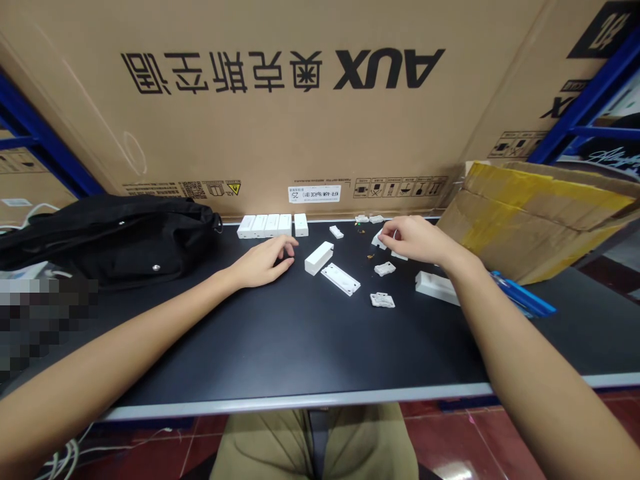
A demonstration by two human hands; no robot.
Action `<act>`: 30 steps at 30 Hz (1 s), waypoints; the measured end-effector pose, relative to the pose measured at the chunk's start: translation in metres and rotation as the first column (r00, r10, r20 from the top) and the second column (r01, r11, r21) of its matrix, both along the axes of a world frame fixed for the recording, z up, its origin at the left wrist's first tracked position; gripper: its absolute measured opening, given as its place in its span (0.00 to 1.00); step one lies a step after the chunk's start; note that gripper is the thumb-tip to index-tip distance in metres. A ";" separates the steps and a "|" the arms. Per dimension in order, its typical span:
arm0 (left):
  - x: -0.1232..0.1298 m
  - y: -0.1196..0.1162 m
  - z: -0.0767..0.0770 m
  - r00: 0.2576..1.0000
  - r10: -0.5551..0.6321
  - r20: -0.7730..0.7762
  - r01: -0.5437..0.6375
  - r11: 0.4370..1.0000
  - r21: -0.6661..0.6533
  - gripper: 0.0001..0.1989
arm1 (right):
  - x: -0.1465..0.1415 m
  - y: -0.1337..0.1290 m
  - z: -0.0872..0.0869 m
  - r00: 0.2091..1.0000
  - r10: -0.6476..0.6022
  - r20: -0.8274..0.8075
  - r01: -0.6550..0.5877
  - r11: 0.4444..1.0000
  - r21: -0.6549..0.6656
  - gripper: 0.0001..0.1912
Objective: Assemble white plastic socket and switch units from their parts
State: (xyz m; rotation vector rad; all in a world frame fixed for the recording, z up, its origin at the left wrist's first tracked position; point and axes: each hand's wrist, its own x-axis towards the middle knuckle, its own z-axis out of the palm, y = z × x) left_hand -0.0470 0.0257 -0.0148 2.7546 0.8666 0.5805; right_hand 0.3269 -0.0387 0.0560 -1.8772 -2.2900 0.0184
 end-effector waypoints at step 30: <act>0.004 0.005 0.002 0.988 0.105 0.109 -0.097 0.993 -0.073 0.16 | -0.010 -0.010 0.009 0.985 0.161 -0.066 -0.170 0.971 -0.166 0.13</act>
